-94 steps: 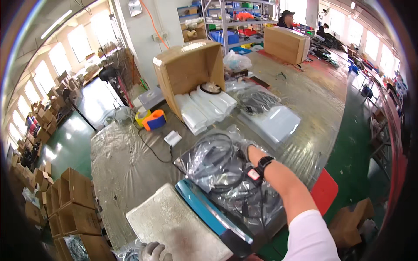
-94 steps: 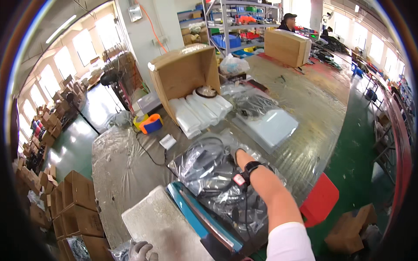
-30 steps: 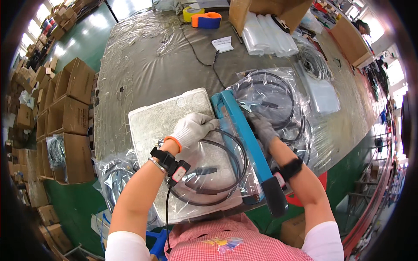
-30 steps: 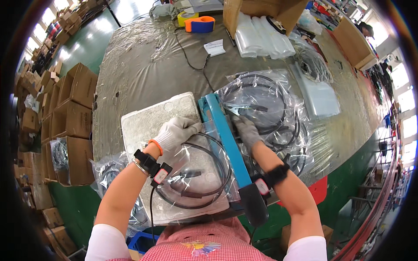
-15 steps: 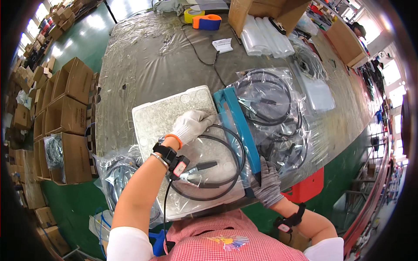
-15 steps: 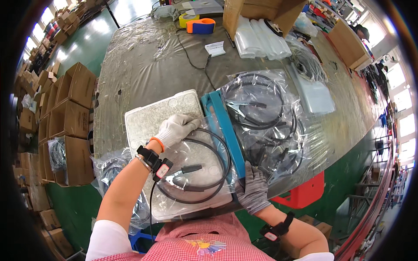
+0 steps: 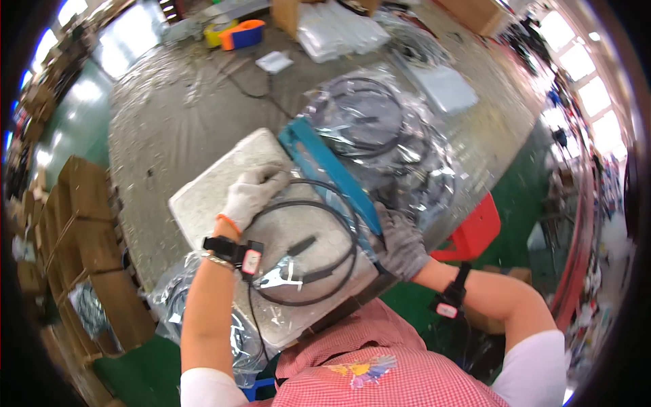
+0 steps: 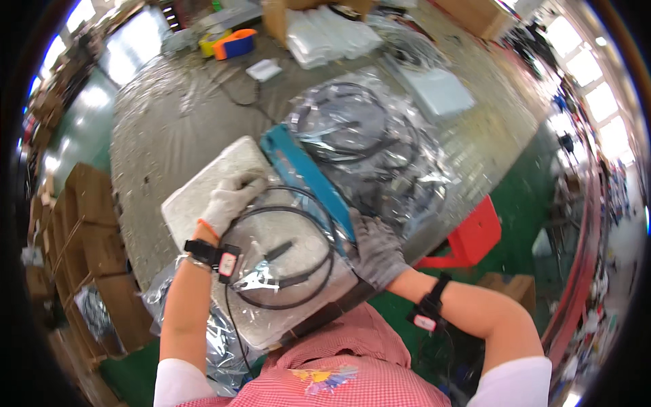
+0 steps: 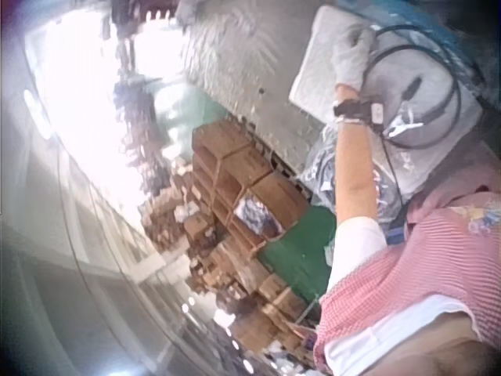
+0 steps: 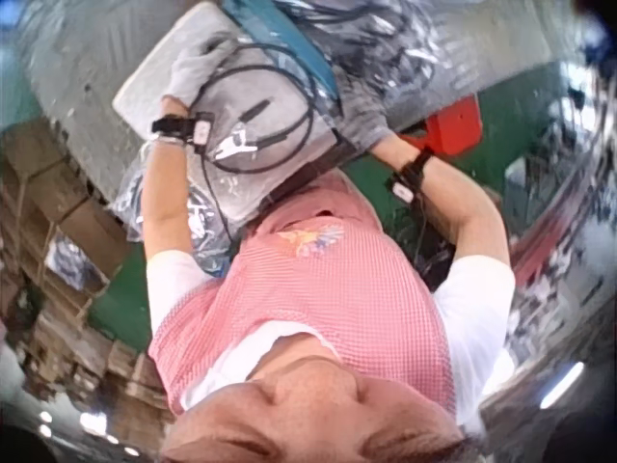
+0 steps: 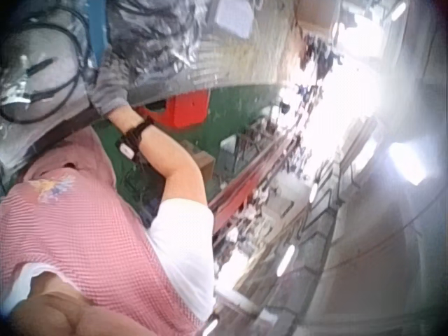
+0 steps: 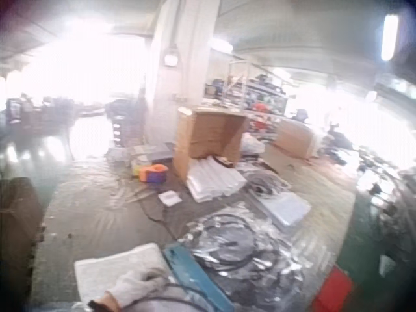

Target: The recorder is placing coiled black cables into plastic bags and using a heat sealer to seal the bags.

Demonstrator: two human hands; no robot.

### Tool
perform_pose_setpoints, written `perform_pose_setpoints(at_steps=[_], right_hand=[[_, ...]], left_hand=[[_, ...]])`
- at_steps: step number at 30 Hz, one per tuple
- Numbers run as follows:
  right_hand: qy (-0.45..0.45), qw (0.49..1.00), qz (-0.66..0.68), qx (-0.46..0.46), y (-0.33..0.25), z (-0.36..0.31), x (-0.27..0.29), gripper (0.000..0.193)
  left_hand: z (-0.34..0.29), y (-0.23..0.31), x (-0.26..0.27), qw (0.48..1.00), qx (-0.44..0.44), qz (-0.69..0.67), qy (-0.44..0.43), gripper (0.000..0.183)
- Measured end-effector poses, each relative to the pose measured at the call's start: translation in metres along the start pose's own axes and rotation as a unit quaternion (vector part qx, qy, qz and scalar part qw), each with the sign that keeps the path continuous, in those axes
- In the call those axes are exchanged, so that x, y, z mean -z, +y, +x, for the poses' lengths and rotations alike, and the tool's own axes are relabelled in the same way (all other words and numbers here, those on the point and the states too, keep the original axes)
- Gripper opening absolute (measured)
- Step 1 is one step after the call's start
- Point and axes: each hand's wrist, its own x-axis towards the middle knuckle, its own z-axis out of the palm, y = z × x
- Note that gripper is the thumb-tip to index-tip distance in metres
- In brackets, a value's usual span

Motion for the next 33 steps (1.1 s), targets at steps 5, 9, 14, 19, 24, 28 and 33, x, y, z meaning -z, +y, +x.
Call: perform_pose_setpoints(at_steps=[5, 9, 14, 19, 24, 28, 33], right_hand=[[0.007, 0.999, 0.018, 0.027, 0.000, -0.001, -0.003, 0.068], [0.017, 0.999, 0.022, 0.033, 0.005, -0.001, -0.003, 0.069], [0.012, 0.999, 0.027, 0.022, 0.003, -0.001, -0.002, 0.068], [0.071, 0.995, 0.012, 0.061, 0.010, -0.004, -0.010, 0.066], [0.043, 0.998, 0.022, 0.041, 0.006, -0.003, -0.006, 0.066], [0.043, 0.998, 0.014, 0.032, 0.005, -0.004, -0.005, 0.066], [0.059, 0.997, 0.020, 0.048, 0.007, -0.004, -0.007, 0.066]], left_hand=[[0.005, -0.006, 0.000, 0.999, 0.011, -0.043, 0.009, 0.039], [0.012, -0.014, -0.006, 0.999, -0.008, -0.032, 0.015, 0.037], [0.007, -0.012, -0.006, 0.999, -0.007, -0.030, 0.022, 0.036], [0.005, -0.011, -0.008, 0.999, -0.010, -0.009, 0.035, 0.037], [0.002, -0.011, -0.008, 0.999, -0.012, -0.001, 0.039, 0.040], [0.003, -0.014, -0.010, 0.999, -0.032, -0.013, 0.041, 0.042], [0.002, -0.006, -0.009, 0.999, 0.006, 0.011, 0.040, 0.039]])
